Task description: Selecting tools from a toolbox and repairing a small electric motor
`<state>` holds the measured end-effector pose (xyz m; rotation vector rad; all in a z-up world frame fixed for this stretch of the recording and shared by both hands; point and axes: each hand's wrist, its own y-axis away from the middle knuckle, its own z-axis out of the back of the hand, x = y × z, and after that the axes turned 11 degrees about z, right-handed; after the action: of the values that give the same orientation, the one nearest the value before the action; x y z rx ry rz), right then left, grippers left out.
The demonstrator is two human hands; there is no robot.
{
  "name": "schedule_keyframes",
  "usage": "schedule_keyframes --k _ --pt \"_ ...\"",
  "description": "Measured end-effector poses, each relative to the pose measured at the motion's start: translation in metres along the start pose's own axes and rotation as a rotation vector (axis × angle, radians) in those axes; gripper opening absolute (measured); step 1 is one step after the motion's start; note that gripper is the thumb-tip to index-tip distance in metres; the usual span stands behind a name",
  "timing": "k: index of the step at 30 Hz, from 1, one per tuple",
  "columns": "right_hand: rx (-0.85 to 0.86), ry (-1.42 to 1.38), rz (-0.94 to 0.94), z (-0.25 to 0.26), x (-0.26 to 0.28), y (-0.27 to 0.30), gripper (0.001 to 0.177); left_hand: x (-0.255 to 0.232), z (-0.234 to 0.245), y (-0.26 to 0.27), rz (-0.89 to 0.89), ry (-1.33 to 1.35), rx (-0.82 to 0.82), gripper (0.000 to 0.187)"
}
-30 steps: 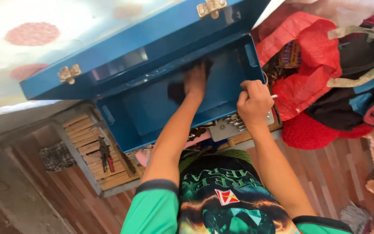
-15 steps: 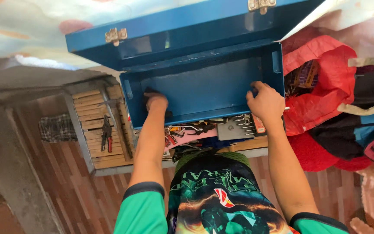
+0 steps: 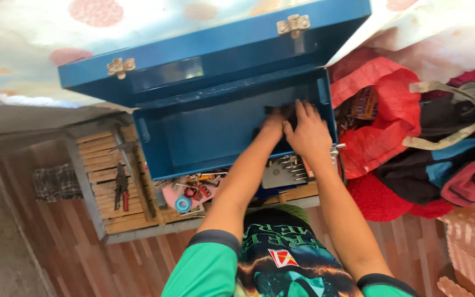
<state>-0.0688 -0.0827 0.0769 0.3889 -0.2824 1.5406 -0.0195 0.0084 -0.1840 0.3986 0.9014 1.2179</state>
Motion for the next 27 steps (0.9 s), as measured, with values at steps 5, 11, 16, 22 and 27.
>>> schedule_keyframes --k 5,11,16,22,27 --pt "-0.004 -0.142 -0.113 0.007 0.000 0.003 0.055 0.007 0.033 0.030 -0.114 0.002 0.024 0.042" --pt "0.191 -0.120 -0.112 -0.011 -0.007 -0.006 0.052 0.102 0.109 0.082 0.244 0.007 -0.117 0.051" --pt "0.279 -0.278 0.142 -0.046 0.035 -0.041 0.064 0.136 0.141 0.137 0.389 0.052 -0.194 0.051" --pt "0.279 -0.514 0.390 -0.088 0.091 -0.078 0.068 0.096 0.187 0.261 0.013 0.608 -0.558 0.038" --pt "0.602 -0.029 -0.064 -0.094 0.122 -0.088 0.095 0.136 0.189 0.318 0.279 0.306 -1.050 0.043"
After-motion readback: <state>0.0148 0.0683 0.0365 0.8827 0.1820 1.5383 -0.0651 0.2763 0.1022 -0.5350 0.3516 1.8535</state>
